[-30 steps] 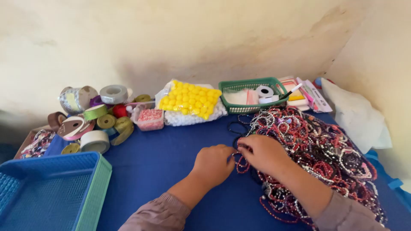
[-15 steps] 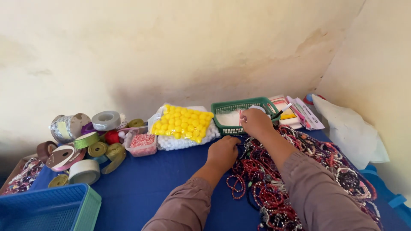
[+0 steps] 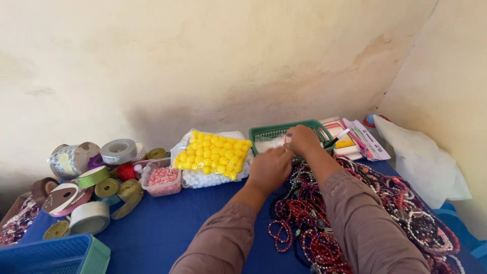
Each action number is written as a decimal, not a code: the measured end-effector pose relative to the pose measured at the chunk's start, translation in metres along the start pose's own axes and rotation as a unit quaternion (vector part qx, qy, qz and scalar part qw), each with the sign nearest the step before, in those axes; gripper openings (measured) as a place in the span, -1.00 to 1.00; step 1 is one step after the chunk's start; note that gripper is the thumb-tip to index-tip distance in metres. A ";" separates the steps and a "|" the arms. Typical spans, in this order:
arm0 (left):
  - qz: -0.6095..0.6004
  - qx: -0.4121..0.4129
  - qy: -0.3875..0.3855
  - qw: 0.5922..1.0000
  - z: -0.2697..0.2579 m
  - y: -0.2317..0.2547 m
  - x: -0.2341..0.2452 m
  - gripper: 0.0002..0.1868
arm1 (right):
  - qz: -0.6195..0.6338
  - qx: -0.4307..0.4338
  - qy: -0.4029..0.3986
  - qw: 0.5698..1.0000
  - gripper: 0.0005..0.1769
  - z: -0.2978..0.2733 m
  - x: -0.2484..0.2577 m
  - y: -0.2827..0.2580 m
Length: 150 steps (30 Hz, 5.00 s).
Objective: The person picks up beaded bracelets from a large pile on the table, places them individually into small plastic zip-top bags, and seals the bags.
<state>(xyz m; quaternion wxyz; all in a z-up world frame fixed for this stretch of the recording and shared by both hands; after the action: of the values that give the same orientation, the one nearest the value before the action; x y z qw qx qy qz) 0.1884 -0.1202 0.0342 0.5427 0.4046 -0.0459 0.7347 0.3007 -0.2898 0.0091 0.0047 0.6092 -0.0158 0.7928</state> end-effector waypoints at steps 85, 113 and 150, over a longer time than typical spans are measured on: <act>0.009 0.089 0.009 0.996 0.016 0.002 0.048 -0.85 | 0.310 0.127 -0.062 0.940 -0.77 -0.072 0.074 -0.010; 0.006 0.240 -0.029 0.970 -0.138 -0.077 0.062 -0.67 | 0.385 0.039 -0.220 0.896 -0.73 -0.115 -0.067 -0.119; -0.091 0.268 -0.107 0.953 -0.211 0.077 0.158 -0.84 | 0.377 0.088 -0.337 0.858 -0.84 -0.283 0.034 -0.154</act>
<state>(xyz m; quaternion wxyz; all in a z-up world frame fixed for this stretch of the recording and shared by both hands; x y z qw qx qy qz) -0.0044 0.0750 0.0236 0.4705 0.6138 0.1322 0.6200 0.0223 -0.1275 -0.0275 -0.3538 0.7846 -0.1746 0.4784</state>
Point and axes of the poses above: each hand's wrist, its own z-axis towards the middle knuckle, its own x-axis out of the back of the hand, y = z × x, the point moved 5 cm from there along z, towards the middle knuckle, and after that the axes turned 12 degrees about -z, right-handed, at the moved point
